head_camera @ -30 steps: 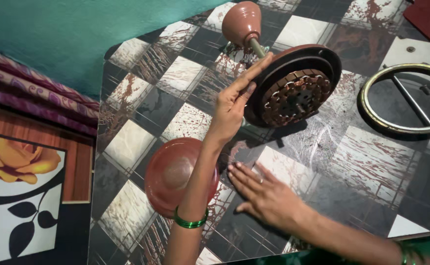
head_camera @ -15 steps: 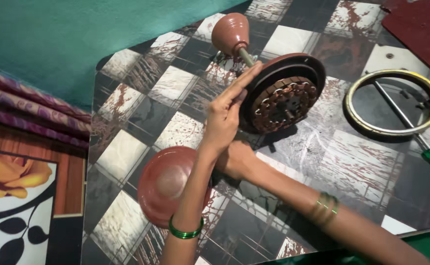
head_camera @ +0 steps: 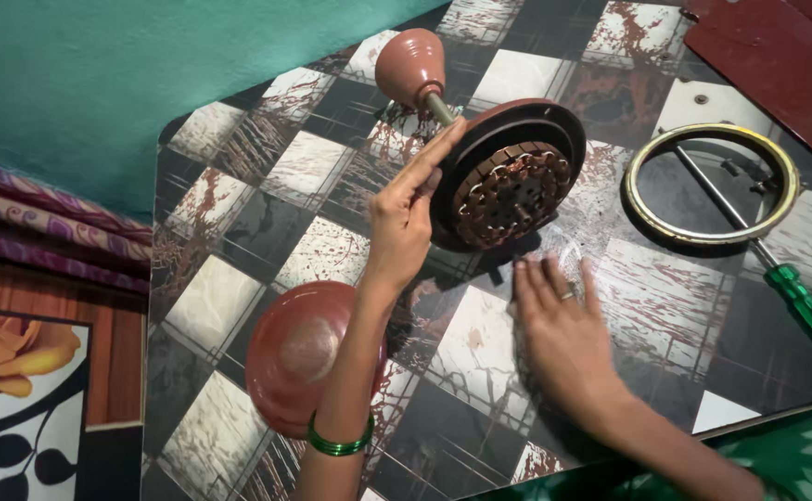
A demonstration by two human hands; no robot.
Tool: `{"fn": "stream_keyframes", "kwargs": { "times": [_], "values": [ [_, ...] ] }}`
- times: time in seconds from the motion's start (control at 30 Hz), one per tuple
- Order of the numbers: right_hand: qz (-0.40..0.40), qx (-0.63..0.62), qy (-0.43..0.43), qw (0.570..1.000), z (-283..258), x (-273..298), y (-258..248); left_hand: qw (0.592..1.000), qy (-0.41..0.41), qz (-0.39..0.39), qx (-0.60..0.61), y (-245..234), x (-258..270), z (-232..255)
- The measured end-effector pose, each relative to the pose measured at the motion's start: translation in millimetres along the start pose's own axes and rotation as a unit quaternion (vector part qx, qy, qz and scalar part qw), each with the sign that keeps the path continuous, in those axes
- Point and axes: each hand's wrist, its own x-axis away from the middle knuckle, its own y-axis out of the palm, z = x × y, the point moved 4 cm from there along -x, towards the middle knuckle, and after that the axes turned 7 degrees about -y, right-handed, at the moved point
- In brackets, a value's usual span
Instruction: The person disassembles a ceiling fan motor housing on a table, removes a brass ring and internal components, and uses a screwdriver to scrape debris from the motor. They then reassemble the housing and ring.
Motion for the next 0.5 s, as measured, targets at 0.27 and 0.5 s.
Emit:
{"fn": "stream_keyframes", "kwargs": {
  "times": [0.27, 0.5],
  "values": [
    [0.044, -0.244, -0.05, 0.968, -19, -10, -5, 1.0, 0.015, 0.015, -0.012, 2, 1, 6],
    [0.075, -0.234, 0.116, 0.962, 56, 9, -35, 0.993, 0.058, 0.063, -0.079, 9, 7, 4]
  ]
}}
